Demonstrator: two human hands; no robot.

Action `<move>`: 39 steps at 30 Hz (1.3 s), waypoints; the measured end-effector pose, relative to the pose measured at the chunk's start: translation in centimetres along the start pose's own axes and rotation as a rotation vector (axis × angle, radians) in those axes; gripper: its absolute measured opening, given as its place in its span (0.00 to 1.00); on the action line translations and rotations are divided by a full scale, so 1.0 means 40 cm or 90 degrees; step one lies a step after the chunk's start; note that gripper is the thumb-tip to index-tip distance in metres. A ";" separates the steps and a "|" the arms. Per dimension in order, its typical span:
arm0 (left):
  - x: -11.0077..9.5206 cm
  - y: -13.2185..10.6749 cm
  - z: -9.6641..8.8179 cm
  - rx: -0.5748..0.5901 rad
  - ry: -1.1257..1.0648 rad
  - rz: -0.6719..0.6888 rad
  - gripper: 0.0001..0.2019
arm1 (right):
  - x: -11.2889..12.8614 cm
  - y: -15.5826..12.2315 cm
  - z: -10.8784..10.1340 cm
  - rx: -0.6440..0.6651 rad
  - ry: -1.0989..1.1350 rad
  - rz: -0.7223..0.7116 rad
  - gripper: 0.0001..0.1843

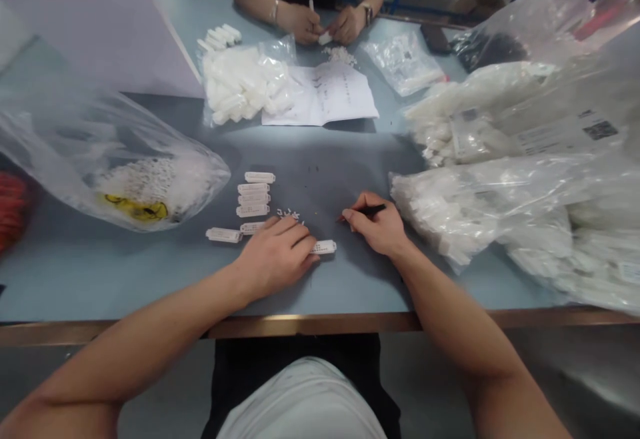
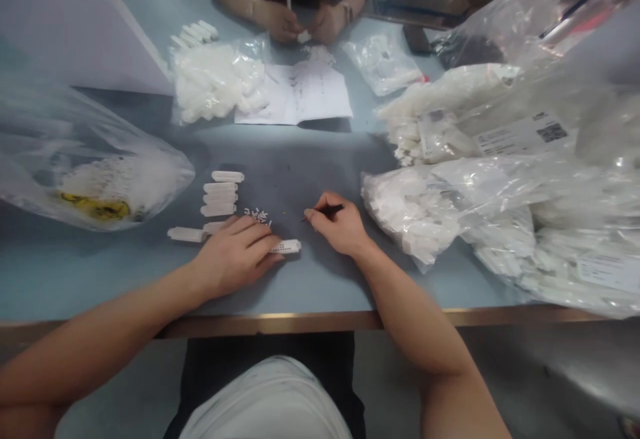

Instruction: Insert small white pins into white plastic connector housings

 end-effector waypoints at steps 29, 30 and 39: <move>0.072 -0.240 -0.200 0.169 0.252 -0.228 0.11 | 0.000 -0.008 0.024 0.058 0.040 -0.034 0.16; 0.109 -0.240 -0.226 0.159 0.276 -0.293 0.11 | 0.003 -0.008 0.025 0.060 0.050 -0.041 0.17; 0.322 -0.174 -0.316 0.170 0.306 -0.459 0.15 | 0.059 -0.020 0.014 0.090 0.055 -0.161 0.23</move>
Point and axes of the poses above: each hand's wrist, its own y-axis towards the middle knuckle, its own z-axis out of the palm, x = y × z, the point moved 9 cm from there along y, towards the middle knuckle, and after that the axes turned 12 degrees about -y, right-handed, at the moved point
